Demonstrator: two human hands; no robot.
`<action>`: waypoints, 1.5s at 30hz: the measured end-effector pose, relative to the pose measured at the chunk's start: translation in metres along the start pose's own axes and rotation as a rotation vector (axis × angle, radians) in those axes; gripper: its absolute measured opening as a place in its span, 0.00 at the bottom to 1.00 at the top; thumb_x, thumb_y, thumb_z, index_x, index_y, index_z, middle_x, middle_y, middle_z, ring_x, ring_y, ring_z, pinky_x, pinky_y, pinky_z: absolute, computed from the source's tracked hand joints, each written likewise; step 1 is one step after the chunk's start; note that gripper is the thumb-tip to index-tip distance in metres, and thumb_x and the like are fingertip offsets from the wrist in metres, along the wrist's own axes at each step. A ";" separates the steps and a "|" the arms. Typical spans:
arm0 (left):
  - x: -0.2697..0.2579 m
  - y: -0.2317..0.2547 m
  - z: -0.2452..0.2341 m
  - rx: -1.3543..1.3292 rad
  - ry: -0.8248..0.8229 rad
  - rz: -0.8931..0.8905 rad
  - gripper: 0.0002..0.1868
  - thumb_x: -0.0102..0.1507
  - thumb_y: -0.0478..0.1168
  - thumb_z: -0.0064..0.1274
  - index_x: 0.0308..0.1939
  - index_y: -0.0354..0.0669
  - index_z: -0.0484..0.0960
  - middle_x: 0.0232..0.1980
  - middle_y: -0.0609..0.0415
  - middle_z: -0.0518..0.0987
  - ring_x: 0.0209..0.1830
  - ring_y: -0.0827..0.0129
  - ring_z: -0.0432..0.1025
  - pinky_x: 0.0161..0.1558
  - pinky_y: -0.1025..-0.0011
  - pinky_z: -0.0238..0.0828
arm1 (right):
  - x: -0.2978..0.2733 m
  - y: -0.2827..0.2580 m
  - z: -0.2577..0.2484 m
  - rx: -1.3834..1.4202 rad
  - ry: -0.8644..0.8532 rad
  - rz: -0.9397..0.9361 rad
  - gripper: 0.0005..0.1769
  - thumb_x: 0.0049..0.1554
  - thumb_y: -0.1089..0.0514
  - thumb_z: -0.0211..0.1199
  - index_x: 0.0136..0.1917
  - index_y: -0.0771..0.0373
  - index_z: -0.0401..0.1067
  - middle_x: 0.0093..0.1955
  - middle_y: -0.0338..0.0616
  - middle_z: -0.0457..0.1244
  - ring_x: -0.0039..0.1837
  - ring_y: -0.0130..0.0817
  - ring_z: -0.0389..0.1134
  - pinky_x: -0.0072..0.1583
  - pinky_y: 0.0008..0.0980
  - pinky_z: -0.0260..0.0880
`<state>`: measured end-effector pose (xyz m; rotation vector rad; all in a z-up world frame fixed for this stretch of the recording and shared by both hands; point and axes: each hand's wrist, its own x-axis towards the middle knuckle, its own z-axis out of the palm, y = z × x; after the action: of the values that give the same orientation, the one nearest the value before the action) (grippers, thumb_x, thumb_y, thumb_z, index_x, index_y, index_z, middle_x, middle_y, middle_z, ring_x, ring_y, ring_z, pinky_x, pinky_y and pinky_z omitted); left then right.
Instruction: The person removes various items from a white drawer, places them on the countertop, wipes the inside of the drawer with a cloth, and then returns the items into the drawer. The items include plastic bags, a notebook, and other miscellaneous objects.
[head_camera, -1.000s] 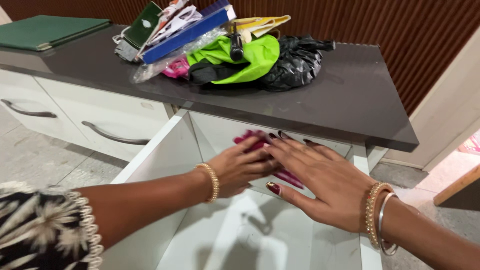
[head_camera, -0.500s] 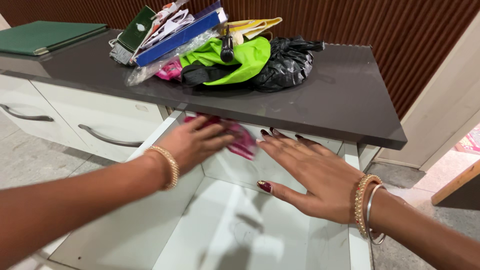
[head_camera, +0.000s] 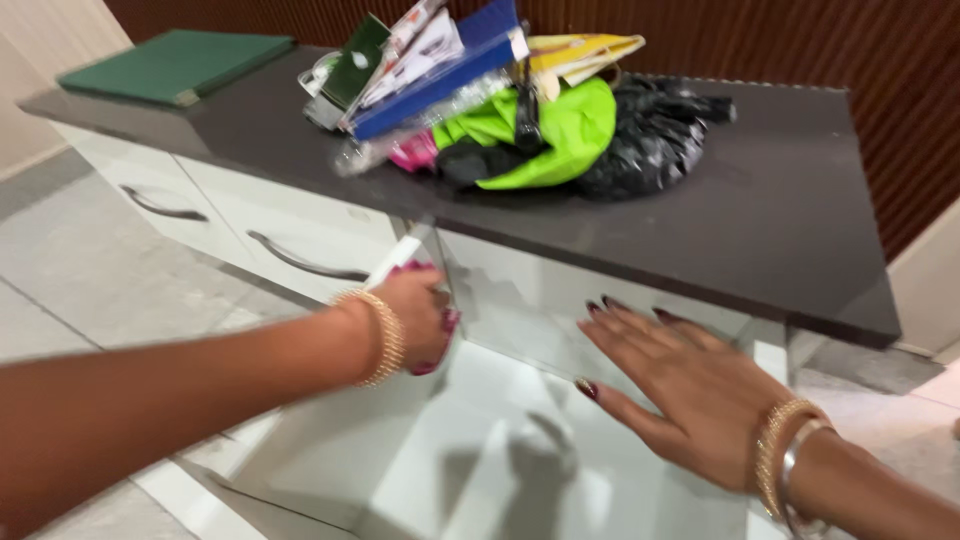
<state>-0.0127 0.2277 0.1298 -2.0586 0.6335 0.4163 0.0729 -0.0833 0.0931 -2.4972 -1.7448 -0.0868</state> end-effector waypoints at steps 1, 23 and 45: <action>0.010 0.001 0.004 0.068 -0.082 0.034 0.14 0.60 0.46 0.61 0.48 0.48 0.87 0.54 0.59 0.85 0.59 0.61 0.73 0.63 0.62 0.58 | 0.002 -0.002 0.002 -0.003 0.047 -0.031 0.41 0.68 0.34 0.40 0.82 0.63 0.47 0.83 0.54 0.45 0.82 0.46 0.42 0.75 0.47 0.39; 0.186 0.159 0.051 -1.025 -0.247 -0.616 0.32 0.69 0.44 0.47 0.72 0.25 0.63 0.76 0.32 0.54 0.80 0.34 0.41 0.74 0.44 0.43 | 0.006 -0.012 0.009 -0.153 0.280 -0.012 0.41 0.65 0.31 0.39 0.81 0.57 0.49 0.80 0.44 0.49 0.83 0.36 0.44 0.76 0.47 0.41; 0.065 0.157 -0.023 -1.454 -0.339 0.098 0.18 0.69 0.52 0.52 0.60 0.57 0.82 0.61 0.53 0.80 0.60 0.55 0.73 0.63 0.56 0.68 | 0.015 -0.031 -0.043 0.082 -0.188 0.187 0.38 0.61 0.39 0.42 0.79 0.58 0.52 0.79 0.45 0.52 0.81 0.40 0.47 0.73 0.48 0.45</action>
<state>-0.0504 0.1195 0.0029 -3.1335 0.1552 1.5830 0.0495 -0.0633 0.1386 -2.6671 -1.5297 0.2355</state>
